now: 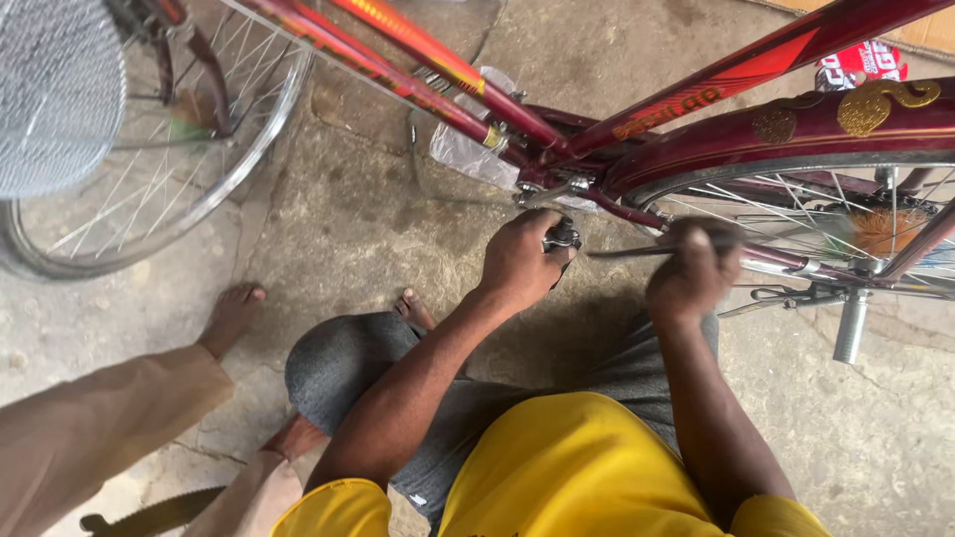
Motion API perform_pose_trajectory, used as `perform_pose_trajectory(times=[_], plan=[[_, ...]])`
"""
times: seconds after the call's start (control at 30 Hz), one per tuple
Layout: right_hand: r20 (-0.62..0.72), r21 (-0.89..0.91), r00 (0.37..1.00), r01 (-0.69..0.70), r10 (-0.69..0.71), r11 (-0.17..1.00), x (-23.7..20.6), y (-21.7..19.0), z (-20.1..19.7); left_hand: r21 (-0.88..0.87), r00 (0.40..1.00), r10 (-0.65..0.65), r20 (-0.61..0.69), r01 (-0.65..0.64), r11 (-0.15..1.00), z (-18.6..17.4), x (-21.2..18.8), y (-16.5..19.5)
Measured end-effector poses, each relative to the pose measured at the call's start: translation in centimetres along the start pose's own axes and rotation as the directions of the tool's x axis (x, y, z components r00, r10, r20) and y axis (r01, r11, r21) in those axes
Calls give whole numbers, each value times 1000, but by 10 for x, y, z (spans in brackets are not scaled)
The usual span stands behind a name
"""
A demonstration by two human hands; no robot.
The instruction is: The person removes a bicycle pedal from the crank arm using a wrench, then installs a new pedal by threading it onto the crank arm and tightening it securely.
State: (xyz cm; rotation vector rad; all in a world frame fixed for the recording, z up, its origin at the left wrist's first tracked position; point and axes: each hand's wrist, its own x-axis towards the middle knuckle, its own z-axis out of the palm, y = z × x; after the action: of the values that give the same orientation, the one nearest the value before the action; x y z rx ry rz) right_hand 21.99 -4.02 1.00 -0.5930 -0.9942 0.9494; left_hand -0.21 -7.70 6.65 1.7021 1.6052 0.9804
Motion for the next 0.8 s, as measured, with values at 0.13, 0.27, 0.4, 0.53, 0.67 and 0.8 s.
perform_pose_trajectory(times=[0.13,0.27,0.4,0.53,0.67,0.8], plan=[[81,-366,960,-220,267,904,-5,15,27,-20,998,34,-51,-35,999,4,-7,-3],[233,-631,964,48,130,774,1,16,58,127,996,83,-15,-81,989,7,-10,-16],[500,-754,866,445,-17,482,25,9,75,379,983,76,167,-136,915,15,4,-40],[564,-761,823,485,69,432,45,9,79,327,991,69,118,-104,939,28,8,-72],[621,-753,762,514,185,411,55,16,84,286,978,-175,110,137,948,43,-3,-104],[511,-857,793,439,332,270,58,27,90,305,969,-245,26,226,925,44,-11,-133]])
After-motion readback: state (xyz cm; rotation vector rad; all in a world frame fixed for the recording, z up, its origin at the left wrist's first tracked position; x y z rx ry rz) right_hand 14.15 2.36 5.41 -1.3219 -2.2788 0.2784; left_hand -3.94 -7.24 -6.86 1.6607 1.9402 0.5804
